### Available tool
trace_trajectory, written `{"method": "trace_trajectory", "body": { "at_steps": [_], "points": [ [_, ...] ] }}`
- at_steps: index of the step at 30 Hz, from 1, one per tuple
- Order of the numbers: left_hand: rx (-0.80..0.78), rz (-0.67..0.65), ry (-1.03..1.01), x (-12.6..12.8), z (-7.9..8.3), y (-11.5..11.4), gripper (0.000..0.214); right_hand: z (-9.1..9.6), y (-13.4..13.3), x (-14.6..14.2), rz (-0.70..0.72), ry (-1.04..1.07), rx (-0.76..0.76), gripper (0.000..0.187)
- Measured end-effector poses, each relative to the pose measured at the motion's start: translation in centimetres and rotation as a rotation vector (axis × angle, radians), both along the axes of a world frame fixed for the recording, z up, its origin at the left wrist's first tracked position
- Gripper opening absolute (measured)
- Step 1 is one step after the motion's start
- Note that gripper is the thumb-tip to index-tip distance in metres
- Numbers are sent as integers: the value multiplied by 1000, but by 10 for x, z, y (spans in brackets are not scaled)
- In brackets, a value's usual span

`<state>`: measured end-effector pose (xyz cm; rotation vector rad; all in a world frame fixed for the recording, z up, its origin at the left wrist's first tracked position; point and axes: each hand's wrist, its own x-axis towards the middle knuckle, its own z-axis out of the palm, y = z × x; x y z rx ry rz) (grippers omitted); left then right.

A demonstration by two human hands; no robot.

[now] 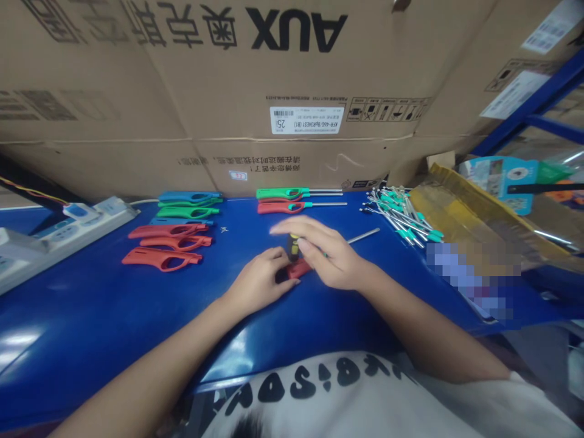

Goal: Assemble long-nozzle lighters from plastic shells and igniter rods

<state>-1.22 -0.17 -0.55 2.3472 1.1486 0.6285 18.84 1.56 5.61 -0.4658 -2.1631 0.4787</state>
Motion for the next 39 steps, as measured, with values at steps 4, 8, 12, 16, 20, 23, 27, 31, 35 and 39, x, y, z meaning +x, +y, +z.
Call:
{"method": "trace_trajectory", "body": {
  "at_steps": [4,8,12,16,20,23,27,31,35,39],
  "points": [
    [-27,-16,-54,0,0,1,23,0,-3,-8,27,6,11,24],
    [-28,-10,-73,1,1,0,26,-4,-4,-12,-107,-16,233,26],
    [-27,-25,-80,0,2,0,25,2,-9,-9,-95,-102,104,36],
    [-42,-16,-56,0,2,-1,19,-2,-7,-10,-98,-7,112,27],
    [-5,30,-15,1,1,-2,18,-10,0,-11,-253,40,359,23],
    [23,-1,-7,0,1,-1,21,-5,0,-9,-134,10,242,28],
    [14,-21,10,0,0,-1,22,1,-1,-8,-2,60,45,29],
    [18,29,24,0,1,-2,20,-1,2,-6,-147,26,220,25],
    [18,-5,35,1,3,-2,16,1,1,-5,-49,-4,43,34],
    [-3,8,7,0,2,-1,20,2,-3,-6,-108,-11,84,24]
  ]
}}
